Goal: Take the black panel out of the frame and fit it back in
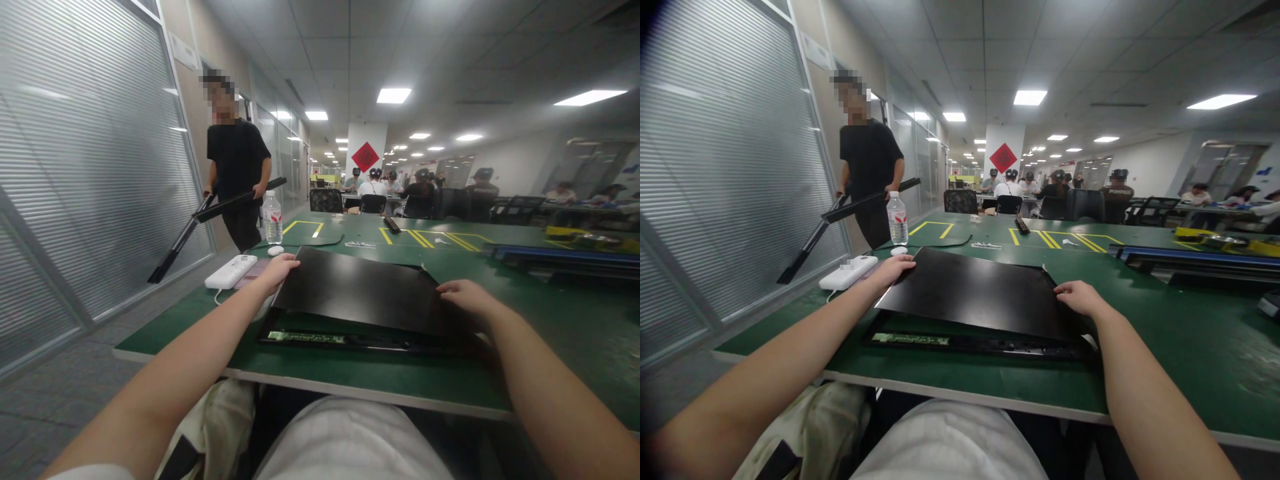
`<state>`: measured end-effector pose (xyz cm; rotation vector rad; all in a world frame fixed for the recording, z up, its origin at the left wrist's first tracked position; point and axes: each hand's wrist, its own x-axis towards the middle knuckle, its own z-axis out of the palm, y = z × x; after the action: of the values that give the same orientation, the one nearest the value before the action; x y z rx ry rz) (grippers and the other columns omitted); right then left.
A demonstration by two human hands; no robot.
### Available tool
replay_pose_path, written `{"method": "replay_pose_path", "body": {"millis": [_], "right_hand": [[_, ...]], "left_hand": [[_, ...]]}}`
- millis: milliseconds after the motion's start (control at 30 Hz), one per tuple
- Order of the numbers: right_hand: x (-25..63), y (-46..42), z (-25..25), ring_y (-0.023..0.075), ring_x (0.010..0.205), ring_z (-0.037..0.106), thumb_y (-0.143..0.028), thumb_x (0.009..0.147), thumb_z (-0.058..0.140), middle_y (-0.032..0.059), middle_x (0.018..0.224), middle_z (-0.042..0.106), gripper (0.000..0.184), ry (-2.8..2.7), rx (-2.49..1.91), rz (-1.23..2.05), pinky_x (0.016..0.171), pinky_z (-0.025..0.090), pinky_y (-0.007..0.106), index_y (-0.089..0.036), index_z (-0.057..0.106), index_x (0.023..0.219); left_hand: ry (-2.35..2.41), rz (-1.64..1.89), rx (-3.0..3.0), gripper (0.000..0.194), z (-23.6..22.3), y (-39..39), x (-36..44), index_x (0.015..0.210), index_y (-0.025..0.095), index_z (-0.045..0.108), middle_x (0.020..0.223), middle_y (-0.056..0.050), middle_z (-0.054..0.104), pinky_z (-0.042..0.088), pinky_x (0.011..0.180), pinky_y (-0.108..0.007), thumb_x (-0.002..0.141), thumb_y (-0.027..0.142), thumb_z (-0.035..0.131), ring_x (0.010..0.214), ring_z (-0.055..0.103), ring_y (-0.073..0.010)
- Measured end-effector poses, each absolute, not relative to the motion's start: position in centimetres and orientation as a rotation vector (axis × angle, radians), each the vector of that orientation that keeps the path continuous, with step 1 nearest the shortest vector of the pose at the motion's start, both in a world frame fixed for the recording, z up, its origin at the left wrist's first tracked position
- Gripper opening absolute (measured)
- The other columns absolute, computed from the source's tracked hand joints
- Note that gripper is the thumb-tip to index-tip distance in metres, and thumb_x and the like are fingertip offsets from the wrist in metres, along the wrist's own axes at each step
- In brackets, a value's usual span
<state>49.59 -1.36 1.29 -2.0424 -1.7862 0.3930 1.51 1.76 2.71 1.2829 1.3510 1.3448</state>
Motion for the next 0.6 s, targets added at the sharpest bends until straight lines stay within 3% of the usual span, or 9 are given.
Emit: {"method": "replay_pose_path", "body": {"millis": [333, 600], "right_hand": [[49.6, -1.1, 1.2, 0.0218, 0.088, 0.069, -0.008, 0.075, 0.061, 0.0094, 0.095, 0.075, 0.037, -1.873, -2.078, 0.271, 0.076, 0.05, 0.027, -0.015, 0.079, 0.107], [49.6, -1.4, 1.4, 0.0214, 0.088, 0.069, -0.004, 0.072, 0.061, 0.0099, 0.096, 0.076, 0.032, -1.886, -2.072, 0.297, 0.079, 0.05, 0.027, -0.015, 0.08, 0.096]], "left_hand": [[1.384, 1.363, 1.248, 0.031, 2.7, 1.9, 1.2, 0.08, 0.017, 0.072, 0.077, -0.005, 0.074, 0.053, 0.074, -0.035, 0.052, 0.026, 0.081, 0.078, 0.07, -0.0239], [1.545, 1.21, 1.387, 0.039, 1.5, 2.4, 0.2, 0.077, 0.017, 0.074, 0.08, -0.008, 0.076, 0.054, 0.073, -0.037, 0.043, 0.03, 0.089, 0.08, 0.071, -0.0284]]}}
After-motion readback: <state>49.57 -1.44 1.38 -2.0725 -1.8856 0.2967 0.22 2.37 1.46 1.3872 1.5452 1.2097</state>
